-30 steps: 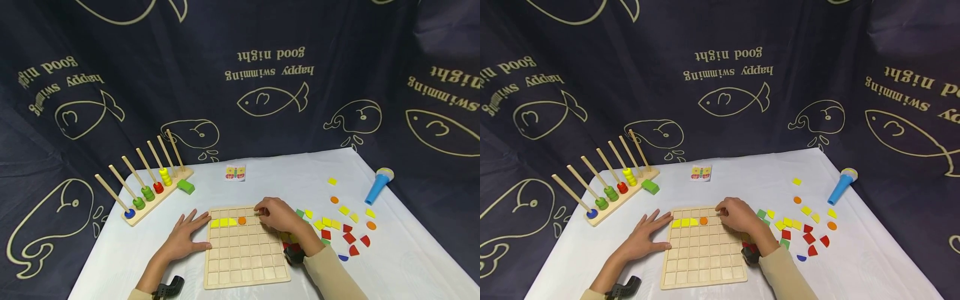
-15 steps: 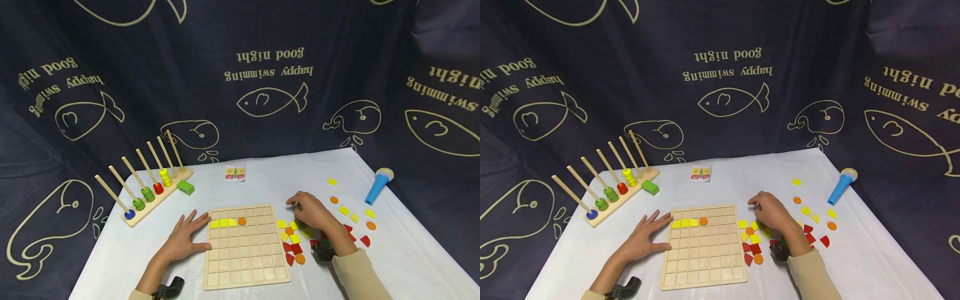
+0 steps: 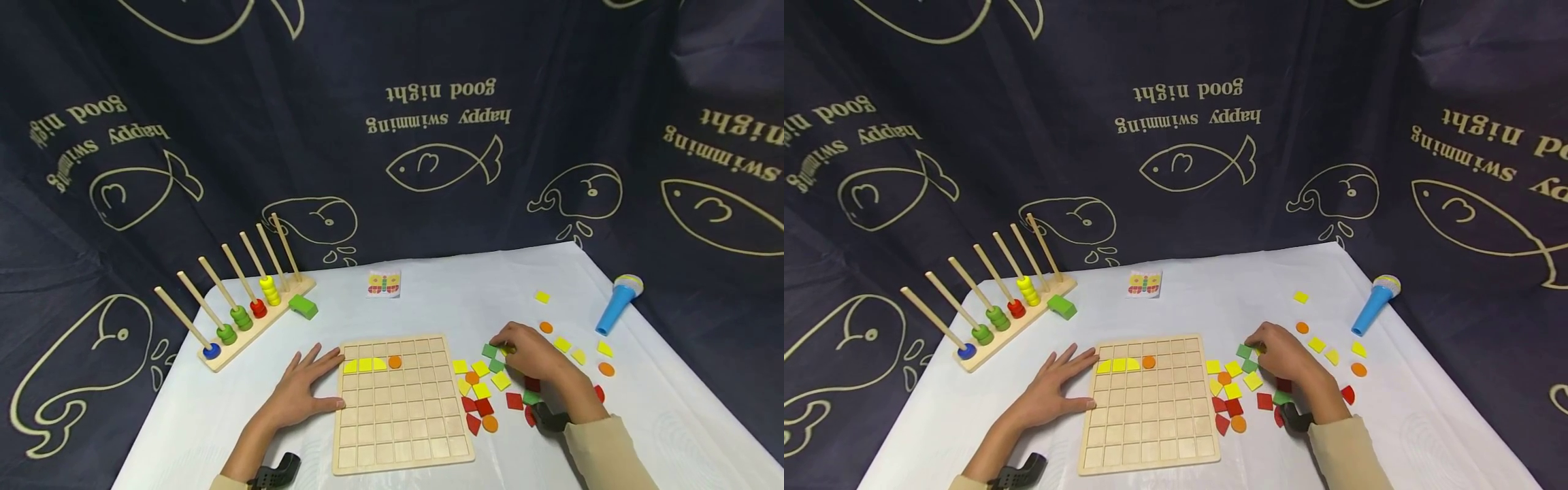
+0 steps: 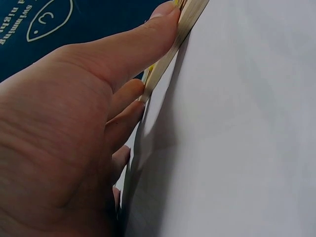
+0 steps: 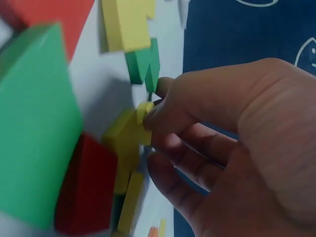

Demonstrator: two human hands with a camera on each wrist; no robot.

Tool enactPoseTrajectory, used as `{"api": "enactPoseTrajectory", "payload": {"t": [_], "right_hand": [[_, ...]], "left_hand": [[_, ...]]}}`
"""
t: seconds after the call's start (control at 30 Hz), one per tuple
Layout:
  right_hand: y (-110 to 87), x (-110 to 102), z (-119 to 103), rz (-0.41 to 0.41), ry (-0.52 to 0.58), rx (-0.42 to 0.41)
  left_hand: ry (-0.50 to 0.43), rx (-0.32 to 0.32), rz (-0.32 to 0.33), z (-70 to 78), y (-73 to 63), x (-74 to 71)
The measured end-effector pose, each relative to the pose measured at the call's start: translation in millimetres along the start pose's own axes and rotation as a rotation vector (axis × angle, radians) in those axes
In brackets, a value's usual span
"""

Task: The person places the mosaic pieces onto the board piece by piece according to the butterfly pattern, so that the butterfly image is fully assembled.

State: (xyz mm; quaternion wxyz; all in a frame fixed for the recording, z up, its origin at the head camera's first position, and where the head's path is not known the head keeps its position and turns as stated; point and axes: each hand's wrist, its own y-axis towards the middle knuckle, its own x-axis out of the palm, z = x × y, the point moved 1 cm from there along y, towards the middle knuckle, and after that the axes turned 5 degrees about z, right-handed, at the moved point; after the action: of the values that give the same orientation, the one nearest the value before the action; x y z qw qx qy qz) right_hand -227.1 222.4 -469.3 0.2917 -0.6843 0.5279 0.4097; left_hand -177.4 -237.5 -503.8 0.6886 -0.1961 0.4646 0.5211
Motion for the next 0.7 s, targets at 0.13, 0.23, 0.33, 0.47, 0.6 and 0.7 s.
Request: {"api": "enactPoseTrajectory", "payload": {"t": [0.13, 0.23, 0.33, 0.47, 0.6, 0.7], "right_hand": [[-3.2, -2.8, 6.4, 0.012, 0.026, 0.027], [-6.3, -5.2, 11.3, 0.020, 0.046, 0.033], [-8.9, -7.1, 15.3, 0.014, 0.063, 0.045], [-10.1, -8.0, 18.2, -0.001, 0.077, 0.084], [-9.4, -7.8, 19.6, -0.010, 0.083, 0.101], [-8.7, -7.6, 20.6, -0.009, 0.068, 0.090]], "left_hand": [[-0.006, 0.002, 0.009, -0.3, 0.2, 0.0], [-0.004, 0.009, 0.011, -0.6, 0.4, 1.4], [-0.007, 0.008, 0.004, -0.1, 0.3, 2.2], [-0.006, 0.002, 0.004, 0.9, 0.1, 1.3], [0.001, 0.001, 0.005, 0.9, -0.3, 0.8], [0.000, -0.001, 0.003, 1.0, -0.6, 0.4]]}}
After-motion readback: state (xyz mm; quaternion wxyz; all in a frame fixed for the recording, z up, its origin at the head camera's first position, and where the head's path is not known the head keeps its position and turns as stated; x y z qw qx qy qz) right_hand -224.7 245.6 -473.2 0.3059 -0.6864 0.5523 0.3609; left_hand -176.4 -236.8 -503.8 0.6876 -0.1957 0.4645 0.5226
